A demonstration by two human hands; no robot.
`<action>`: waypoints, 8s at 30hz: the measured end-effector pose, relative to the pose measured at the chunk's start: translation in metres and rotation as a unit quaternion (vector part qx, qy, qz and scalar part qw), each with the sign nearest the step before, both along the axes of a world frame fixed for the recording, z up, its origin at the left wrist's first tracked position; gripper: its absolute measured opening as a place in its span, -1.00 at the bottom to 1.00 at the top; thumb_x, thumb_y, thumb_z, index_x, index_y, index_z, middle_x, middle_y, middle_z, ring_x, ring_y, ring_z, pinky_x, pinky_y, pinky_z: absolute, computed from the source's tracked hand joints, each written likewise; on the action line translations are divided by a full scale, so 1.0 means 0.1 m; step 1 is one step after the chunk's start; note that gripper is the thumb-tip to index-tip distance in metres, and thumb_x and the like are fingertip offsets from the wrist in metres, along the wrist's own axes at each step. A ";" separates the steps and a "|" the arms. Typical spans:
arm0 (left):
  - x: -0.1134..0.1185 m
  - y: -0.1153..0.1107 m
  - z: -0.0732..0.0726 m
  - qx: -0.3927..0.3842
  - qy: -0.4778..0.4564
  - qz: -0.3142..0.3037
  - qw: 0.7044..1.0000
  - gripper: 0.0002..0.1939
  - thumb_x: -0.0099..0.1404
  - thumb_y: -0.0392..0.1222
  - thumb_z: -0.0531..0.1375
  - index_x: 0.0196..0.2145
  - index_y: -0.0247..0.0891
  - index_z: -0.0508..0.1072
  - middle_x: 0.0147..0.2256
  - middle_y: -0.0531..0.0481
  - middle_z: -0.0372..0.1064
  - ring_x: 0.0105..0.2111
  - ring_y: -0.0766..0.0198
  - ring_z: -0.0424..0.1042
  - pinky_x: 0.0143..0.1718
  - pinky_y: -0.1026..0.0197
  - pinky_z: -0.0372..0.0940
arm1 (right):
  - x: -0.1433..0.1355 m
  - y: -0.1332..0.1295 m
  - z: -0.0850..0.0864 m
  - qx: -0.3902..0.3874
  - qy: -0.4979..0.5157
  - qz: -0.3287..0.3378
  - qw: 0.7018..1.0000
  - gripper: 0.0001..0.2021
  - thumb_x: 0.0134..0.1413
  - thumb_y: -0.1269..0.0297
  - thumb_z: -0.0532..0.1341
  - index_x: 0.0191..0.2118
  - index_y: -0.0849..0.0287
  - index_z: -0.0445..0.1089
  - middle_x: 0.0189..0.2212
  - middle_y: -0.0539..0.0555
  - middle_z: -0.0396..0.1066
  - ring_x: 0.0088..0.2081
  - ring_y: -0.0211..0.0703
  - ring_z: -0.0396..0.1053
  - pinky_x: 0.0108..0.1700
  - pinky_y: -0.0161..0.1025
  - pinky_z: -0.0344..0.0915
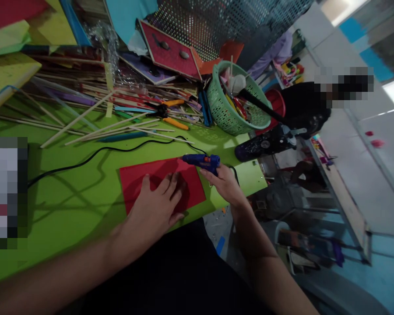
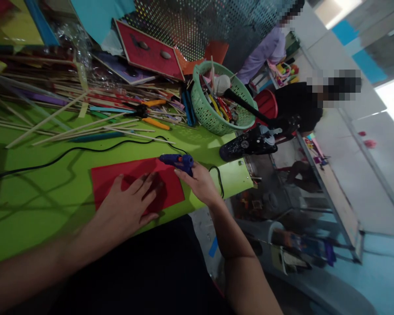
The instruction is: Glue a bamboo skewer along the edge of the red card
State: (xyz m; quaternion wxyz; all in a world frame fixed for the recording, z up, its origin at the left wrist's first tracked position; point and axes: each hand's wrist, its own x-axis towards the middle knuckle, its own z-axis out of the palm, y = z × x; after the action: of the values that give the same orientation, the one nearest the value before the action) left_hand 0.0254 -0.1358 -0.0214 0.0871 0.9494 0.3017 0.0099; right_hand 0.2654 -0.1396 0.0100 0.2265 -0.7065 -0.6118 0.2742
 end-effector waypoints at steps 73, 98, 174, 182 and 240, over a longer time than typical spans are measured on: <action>-0.02 -0.01 -0.06 -0.017 -0.038 0.012 0.999 -0.43 0.48 0.09 0.03 0.32 -0.20 0.35 0.39 -0.35 0.14 0.34 -0.28 0.16 0.25 -0.57 0.02 | 0.11 -0.04 0.03 -0.012 -0.022 -0.016 1.000 -0.64 0.24 -0.07 0.24 -0.19 0.15 0.55 -0.44 0.07 0.47 -0.33 -0.04 0.42 -0.31 -0.23 0.25; -0.01 -0.02 -0.13 -0.008 -0.043 0.014 0.999 -0.38 0.44 0.10 0.13 0.34 -0.23 0.32 0.37 -0.39 0.17 0.32 -0.28 0.18 0.25 -0.58 0.01 | 0.19 -0.06 0.00 0.024 -0.064 -0.016 0.998 -0.68 0.26 0.00 0.22 -0.18 0.15 0.56 -0.38 0.09 0.51 -0.28 -0.02 0.46 -0.26 -0.21 0.29; -0.04 0.00 0.05 0.003 -0.011 0.022 1.000 -0.38 0.44 0.09 0.13 0.36 -0.19 0.30 0.37 -0.32 0.19 0.31 -0.18 0.26 0.19 -0.35 0.23 | 0.78 0.81 -0.20 0.013 0.157 -0.190 0.969 -0.62 -0.03 -0.08 0.39 -0.39 0.15 0.38 -0.47 0.02 0.47 -0.40 -0.18 0.43 -0.32 -0.26 0.34; -0.04 -0.01 0.05 0.001 0.004 0.020 1.000 -0.36 0.46 0.13 0.10 0.37 -0.20 0.27 0.40 -0.33 0.14 0.34 -0.15 0.21 0.18 -0.38 0.24 | 0.55 0.45 0.13 0.092 -0.299 -0.169 0.935 -0.74 0.22 0.03 0.26 -0.31 0.12 0.46 -0.25 0.18 0.51 -0.24 0.01 0.44 -0.20 -0.14 0.24; -0.02 -0.11 -0.07 -0.012 -0.048 0.025 0.998 -0.42 0.47 0.21 0.04 0.23 -0.19 0.42 0.35 -0.32 0.22 0.34 -0.20 0.14 0.17 -0.63 0.16 | -0.39 0.65 -0.10 0.137 -0.138 0.321 0.927 -0.80 0.36 0.41 0.17 -0.10 0.13 0.56 -0.22 0.13 0.55 -0.17 -0.05 0.50 -0.12 -0.15 0.36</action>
State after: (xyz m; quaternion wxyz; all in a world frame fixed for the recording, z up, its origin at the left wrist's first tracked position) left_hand 0.0233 -0.1467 -0.0284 0.1127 0.9390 0.3205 0.0538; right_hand 0.2268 -0.0742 -0.0003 0.1346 -0.4652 -0.8627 0.1455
